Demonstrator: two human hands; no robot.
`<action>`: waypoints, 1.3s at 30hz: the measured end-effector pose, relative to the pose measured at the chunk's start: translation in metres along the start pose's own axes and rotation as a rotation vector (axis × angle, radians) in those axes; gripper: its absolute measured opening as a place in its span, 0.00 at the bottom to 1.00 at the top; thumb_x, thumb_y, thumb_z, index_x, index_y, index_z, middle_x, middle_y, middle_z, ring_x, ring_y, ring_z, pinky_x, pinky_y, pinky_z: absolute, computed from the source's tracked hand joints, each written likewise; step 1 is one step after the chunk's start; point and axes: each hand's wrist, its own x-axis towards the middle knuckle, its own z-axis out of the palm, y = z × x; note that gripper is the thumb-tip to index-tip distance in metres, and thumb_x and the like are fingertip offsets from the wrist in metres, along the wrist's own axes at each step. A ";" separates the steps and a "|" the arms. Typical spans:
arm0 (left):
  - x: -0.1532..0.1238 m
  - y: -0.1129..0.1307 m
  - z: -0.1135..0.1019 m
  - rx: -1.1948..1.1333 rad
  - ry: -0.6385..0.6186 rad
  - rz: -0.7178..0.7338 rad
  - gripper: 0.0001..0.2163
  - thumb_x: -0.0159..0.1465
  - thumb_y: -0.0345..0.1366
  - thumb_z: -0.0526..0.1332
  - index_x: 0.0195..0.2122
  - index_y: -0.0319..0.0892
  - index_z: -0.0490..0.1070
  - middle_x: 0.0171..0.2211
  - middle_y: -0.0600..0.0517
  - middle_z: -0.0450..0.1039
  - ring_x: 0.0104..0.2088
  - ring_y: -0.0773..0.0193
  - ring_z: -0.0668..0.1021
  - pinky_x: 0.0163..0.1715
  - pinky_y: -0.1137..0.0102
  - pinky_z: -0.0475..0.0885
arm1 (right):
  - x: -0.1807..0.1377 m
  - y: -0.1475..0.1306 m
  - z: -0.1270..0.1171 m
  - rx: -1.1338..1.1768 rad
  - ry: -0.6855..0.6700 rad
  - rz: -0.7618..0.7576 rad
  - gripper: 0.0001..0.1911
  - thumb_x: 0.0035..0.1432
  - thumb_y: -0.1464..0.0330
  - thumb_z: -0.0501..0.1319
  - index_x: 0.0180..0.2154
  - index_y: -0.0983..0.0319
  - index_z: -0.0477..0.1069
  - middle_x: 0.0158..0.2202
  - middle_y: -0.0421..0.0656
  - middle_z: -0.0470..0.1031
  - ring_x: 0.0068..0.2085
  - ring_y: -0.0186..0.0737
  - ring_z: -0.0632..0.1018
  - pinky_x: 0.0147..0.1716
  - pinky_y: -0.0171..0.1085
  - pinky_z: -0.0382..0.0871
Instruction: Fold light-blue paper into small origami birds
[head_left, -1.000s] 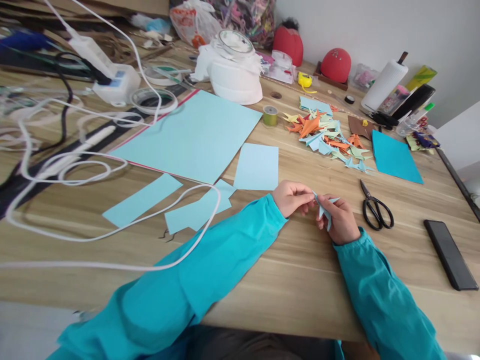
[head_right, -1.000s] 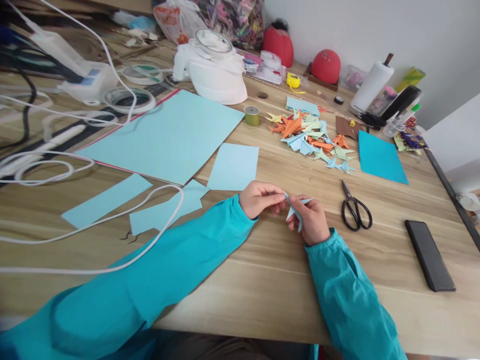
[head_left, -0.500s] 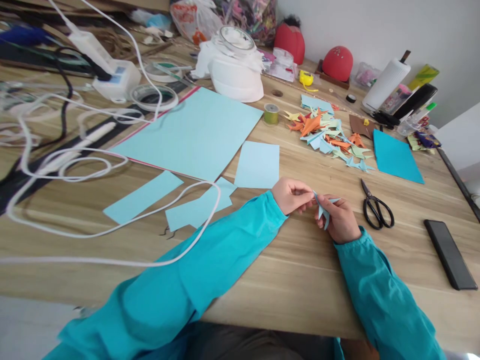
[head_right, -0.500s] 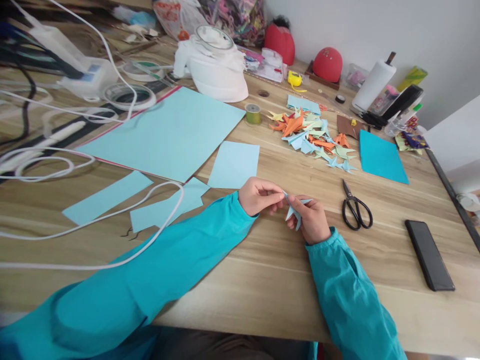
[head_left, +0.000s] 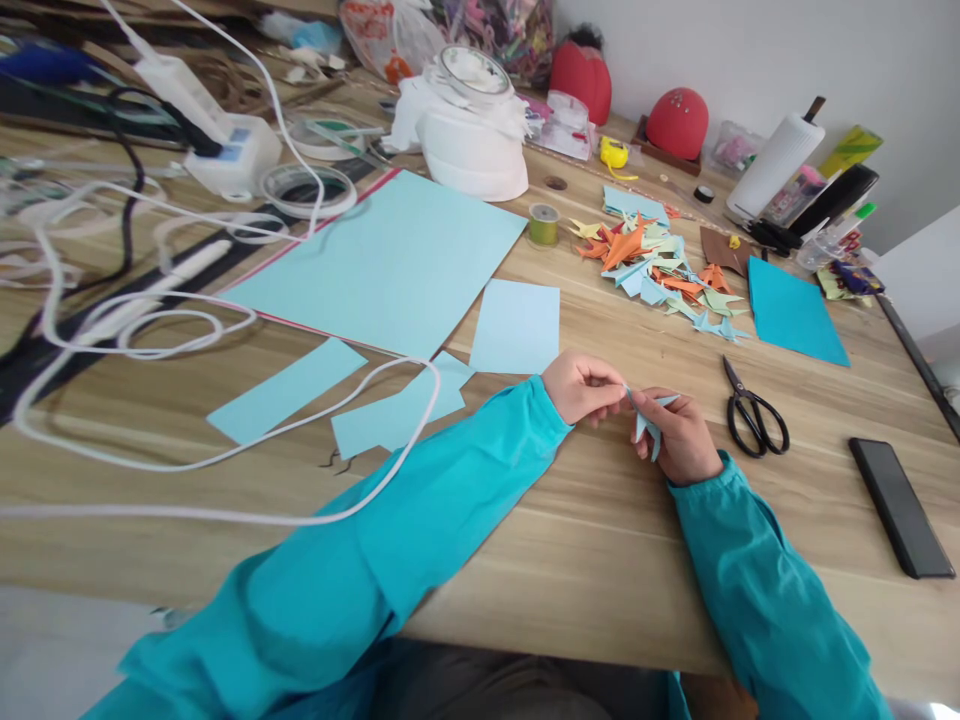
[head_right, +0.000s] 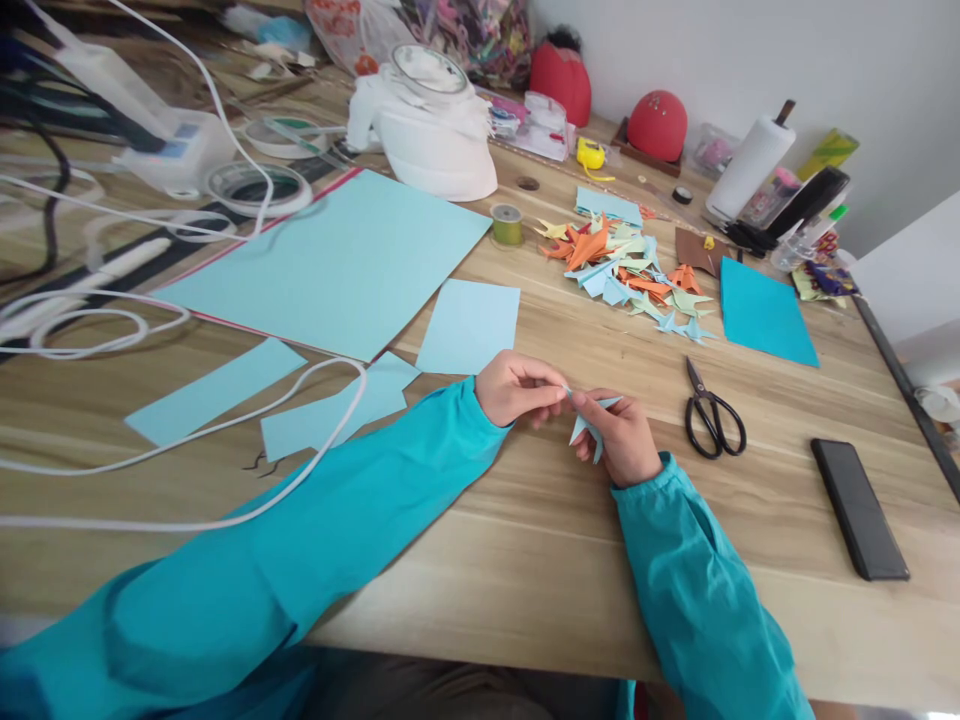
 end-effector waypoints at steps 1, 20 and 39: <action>0.000 0.000 0.000 -0.005 0.004 -0.003 0.03 0.50 0.28 0.61 0.21 0.35 0.72 0.14 0.55 0.68 0.12 0.72 0.68 0.09 0.78 0.65 | 0.000 0.000 0.000 0.007 0.005 -0.004 0.14 0.45 0.59 0.67 0.24 0.64 0.72 0.12 0.37 0.71 0.10 0.28 0.68 0.07 0.24 0.59; 0.000 0.001 0.007 -0.003 0.038 -0.079 0.06 0.54 0.24 0.57 0.21 0.34 0.69 0.13 0.57 0.66 0.11 0.74 0.67 0.09 0.79 0.63 | 0.001 0.003 0.002 0.019 0.071 -0.052 0.12 0.41 0.62 0.69 0.23 0.65 0.74 0.12 0.37 0.70 0.10 0.29 0.68 0.07 0.25 0.60; 0.003 0.000 0.011 -0.168 0.076 -0.206 0.08 0.55 0.23 0.57 0.20 0.35 0.70 0.13 0.56 0.66 0.11 0.73 0.67 0.10 0.78 0.64 | -0.001 0.003 0.004 0.004 0.141 -0.076 0.13 0.38 0.62 0.70 0.23 0.65 0.74 0.12 0.38 0.71 0.10 0.29 0.67 0.07 0.26 0.59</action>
